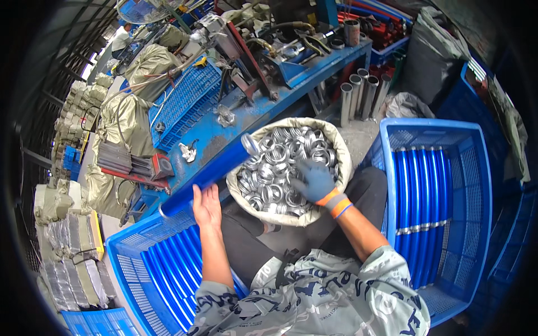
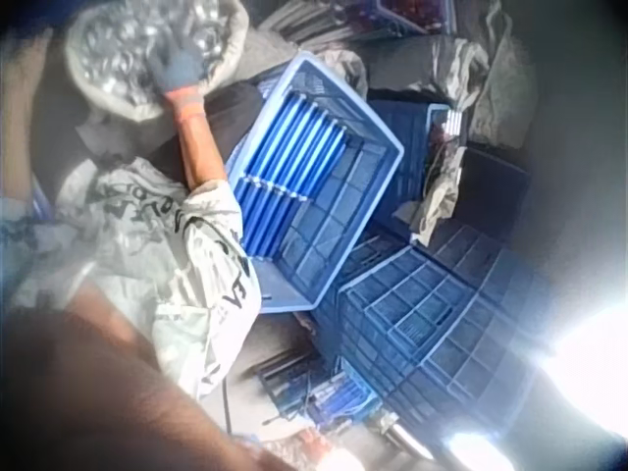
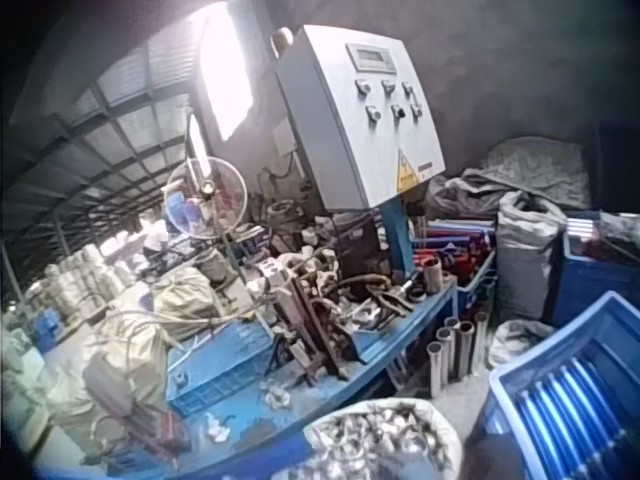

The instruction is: The recorder is assembling metal rings onto blue pipes and placing them into a blue plastic crate.

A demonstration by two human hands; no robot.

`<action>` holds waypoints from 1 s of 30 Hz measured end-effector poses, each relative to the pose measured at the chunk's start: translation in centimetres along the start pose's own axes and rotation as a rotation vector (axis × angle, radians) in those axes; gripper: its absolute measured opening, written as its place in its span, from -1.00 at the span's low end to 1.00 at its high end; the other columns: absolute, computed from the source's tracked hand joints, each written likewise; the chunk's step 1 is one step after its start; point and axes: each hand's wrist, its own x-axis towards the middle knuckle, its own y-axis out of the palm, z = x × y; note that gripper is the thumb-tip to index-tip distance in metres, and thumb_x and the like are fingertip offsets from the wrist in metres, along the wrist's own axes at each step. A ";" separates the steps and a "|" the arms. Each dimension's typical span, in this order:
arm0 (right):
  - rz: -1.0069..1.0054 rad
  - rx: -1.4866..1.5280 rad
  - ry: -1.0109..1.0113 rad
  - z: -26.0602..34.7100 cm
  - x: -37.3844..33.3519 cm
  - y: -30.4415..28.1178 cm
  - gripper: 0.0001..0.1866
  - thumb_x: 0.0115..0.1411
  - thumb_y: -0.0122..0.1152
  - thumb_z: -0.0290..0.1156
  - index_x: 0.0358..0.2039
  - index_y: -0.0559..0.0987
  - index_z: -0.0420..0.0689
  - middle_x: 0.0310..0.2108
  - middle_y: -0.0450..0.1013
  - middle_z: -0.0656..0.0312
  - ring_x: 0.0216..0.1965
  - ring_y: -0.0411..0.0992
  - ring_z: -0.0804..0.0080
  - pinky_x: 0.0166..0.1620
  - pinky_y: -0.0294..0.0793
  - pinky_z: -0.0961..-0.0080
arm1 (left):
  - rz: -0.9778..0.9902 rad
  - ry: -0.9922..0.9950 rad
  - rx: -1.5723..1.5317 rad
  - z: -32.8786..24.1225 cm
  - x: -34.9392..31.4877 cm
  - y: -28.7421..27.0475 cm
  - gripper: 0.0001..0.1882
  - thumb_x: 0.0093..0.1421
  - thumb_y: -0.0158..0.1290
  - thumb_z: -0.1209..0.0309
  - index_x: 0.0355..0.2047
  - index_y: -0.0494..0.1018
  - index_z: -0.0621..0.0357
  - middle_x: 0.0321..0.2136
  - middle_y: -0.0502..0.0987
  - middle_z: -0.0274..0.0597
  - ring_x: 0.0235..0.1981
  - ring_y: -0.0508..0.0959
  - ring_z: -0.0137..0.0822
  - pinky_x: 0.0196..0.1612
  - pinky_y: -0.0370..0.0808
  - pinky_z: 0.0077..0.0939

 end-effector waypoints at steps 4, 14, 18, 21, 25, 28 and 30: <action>-0.057 -0.081 -0.206 -0.7 0.4 1.1 -0.47 0.33 0.48 0.03 0.10 0.77 -0.13 0.16 0.64 0.08 0.30 0.54 -0.05 0.42 0.41 -0.09 | -0.068 0.070 -0.032 0.6 14.4 4.7 -0.43 0.49 0.42 0.18 0.36 0.50 0.15 0.26 0.61 -0.16 0.30 0.56 -0.18 0.48 0.50 -0.04; 0.077 -0.074 -0.164 0.5 2.9 2.3 -0.33 0.21 0.58 0.21 0.16 0.80 -0.01 0.22 0.65 0.18 0.39 0.50 0.03 0.42 0.38 -0.07 | -0.430 -0.103 0.039 3.2 32.9 0.0 -0.22 0.30 0.59 0.03 0.32 0.53 0.24 0.20 0.62 0.18 0.29 0.63 0.08 0.43 0.62 0.09; 0.068 -0.113 -0.195 0.1 2.6 2.2 -0.16 -0.03 0.71 0.30 0.19 0.81 0.08 0.25 0.65 0.24 0.41 0.49 0.03 0.45 0.37 -0.08 | -0.460 -0.167 0.033 4.9 33.7 -0.1 -0.04 0.23 0.62 -0.06 0.41 0.46 0.26 0.26 0.58 0.27 0.31 0.61 0.19 0.44 0.60 0.16; 0.060 -0.114 -0.226 0.6 2.5 3.3 -0.17 -0.02 0.70 0.29 0.20 0.80 0.08 0.28 0.63 0.22 0.42 0.48 0.02 0.46 0.34 -0.10 | -0.404 -0.166 0.055 3.0 32.7 -1.0 -0.09 0.29 0.57 -0.05 0.41 0.46 0.26 0.32 0.57 0.24 0.36 0.60 0.20 0.46 0.57 0.14; 0.076 -0.108 -0.248 0.7 2.5 4.2 -0.29 0.16 0.64 0.12 0.24 0.75 0.04 0.31 0.61 0.15 0.41 0.48 -0.04 0.45 0.35 -0.10 | -0.362 -0.035 0.253 0.3 26.1 -2.5 -0.09 0.42 0.48 0.05 0.53 0.34 0.33 0.39 0.55 0.29 0.44 0.57 0.17 0.42 0.60 0.06; 0.046 -0.067 -0.191 -0.6 1.5 2.6 -0.55 0.29 0.53 -0.16 0.15 0.74 -0.01 0.32 0.58 0.00 0.40 0.47 -0.14 0.42 0.38 -0.15 | -0.309 0.255 0.596 -0.2 15.4 -5.1 -0.14 0.46 0.45 0.18 0.54 0.29 0.38 0.43 0.52 0.23 0.43 0.58 -0.01 0.38 0.63 -0.05; 0.056 -0.072 -0.203 -0.1 1.4 2.7 -0.62 0.32 0.49 -0.20 0.09 0.74 -0.04 0.33 0.57 -0.05 0.39 0.47 -0.19 0.42 0.39 -0.16 | -0.363 0.538 0.863 -3.1 6.5 -13.2 -0.18 0.47 0.45 0.22 0.52 0.30 0.35 0.45 0.53 0.17 0.42 0.59 -0.08 0.35 0.63 -0.09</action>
